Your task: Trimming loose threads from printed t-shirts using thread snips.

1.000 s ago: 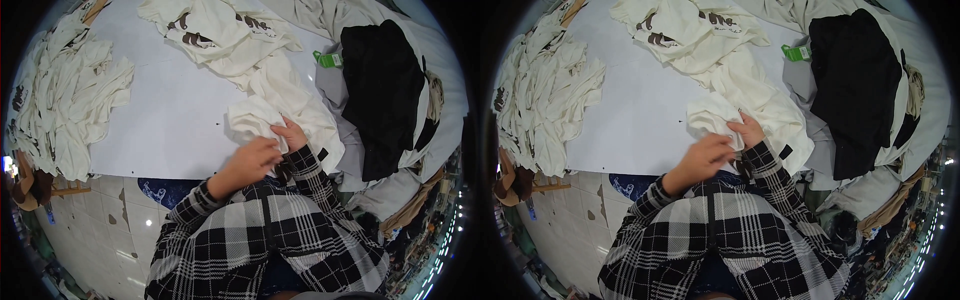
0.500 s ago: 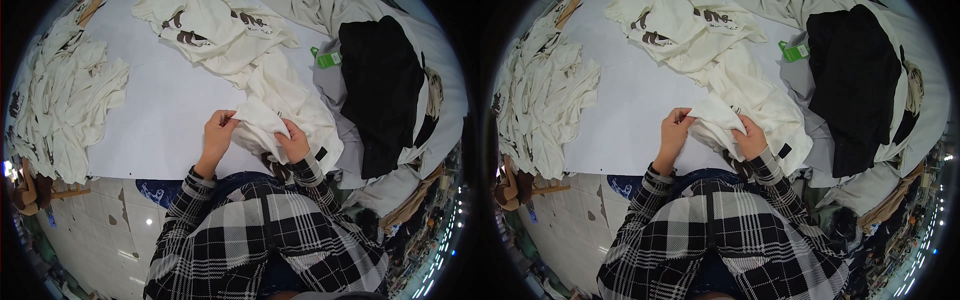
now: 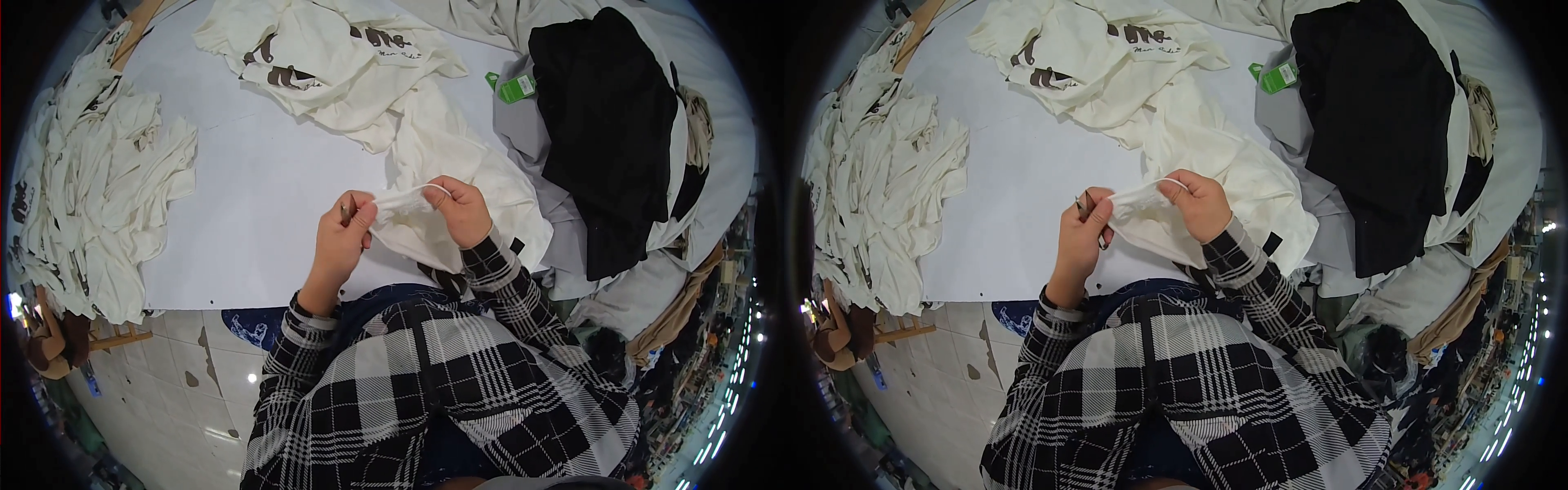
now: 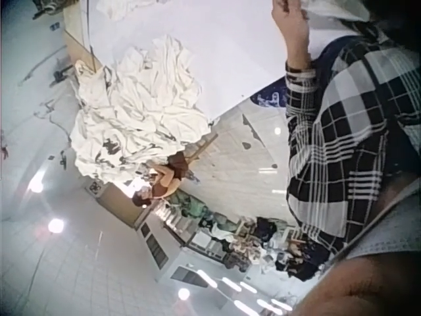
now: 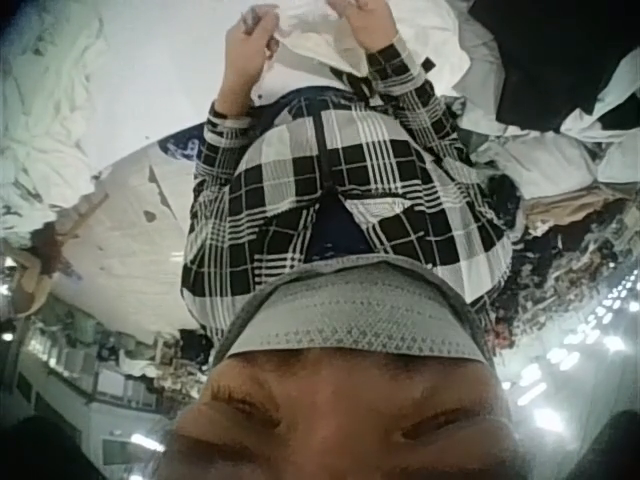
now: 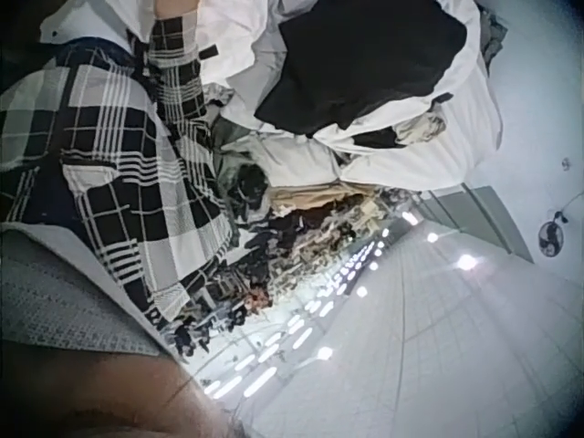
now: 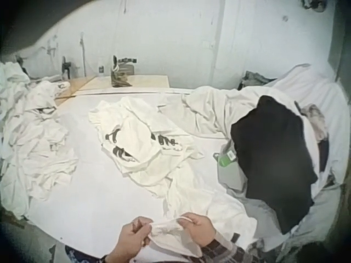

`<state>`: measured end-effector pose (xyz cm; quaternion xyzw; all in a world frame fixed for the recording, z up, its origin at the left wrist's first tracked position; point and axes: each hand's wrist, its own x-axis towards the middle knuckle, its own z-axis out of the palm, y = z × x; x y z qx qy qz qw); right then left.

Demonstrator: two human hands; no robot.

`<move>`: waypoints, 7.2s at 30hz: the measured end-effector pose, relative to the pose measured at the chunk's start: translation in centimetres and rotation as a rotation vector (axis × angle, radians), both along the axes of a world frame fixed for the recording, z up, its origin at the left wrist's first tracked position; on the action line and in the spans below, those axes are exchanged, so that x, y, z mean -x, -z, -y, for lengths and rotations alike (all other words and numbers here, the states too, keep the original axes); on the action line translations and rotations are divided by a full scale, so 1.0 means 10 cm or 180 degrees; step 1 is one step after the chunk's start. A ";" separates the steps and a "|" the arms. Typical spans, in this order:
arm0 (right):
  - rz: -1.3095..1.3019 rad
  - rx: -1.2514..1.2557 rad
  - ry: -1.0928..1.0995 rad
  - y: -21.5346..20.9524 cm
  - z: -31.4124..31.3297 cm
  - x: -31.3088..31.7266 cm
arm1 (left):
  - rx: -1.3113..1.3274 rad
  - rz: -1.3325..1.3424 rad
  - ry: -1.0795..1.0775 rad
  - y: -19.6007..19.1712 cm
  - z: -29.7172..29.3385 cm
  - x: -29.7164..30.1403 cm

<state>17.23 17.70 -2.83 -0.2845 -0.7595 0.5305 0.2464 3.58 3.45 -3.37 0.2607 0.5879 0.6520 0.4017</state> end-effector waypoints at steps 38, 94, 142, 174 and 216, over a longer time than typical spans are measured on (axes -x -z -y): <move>-0.0578 0.0717 -0.0662 -0.15 0.14 -0.13 | -0.0220 0.1425 0.0098 -0.26 -0.12 0.11; -0.0633 0.1517 -0.0437 -0.03 -0.06 0.03 | 0.0508 -0.1448 0.1355 -0.49 -0.03 0.12; -0.0405 0.1751 -0.0501 -0.17 -0.09 -0.07 | 0.0369 -0.1017 0.0601 -0.18 -0.23 0.07; -0.0513 0.2460 -0.0626 -0.28 0.05 0.02 | 0.0317 -0.0357 -0.0678 0.01 -0.22 0.11; -0.0770 0.0670 0.0029 0.05 0.03 0.05 | 0.0066 -0.1135 0.0233 -0.38 -0.16 0.13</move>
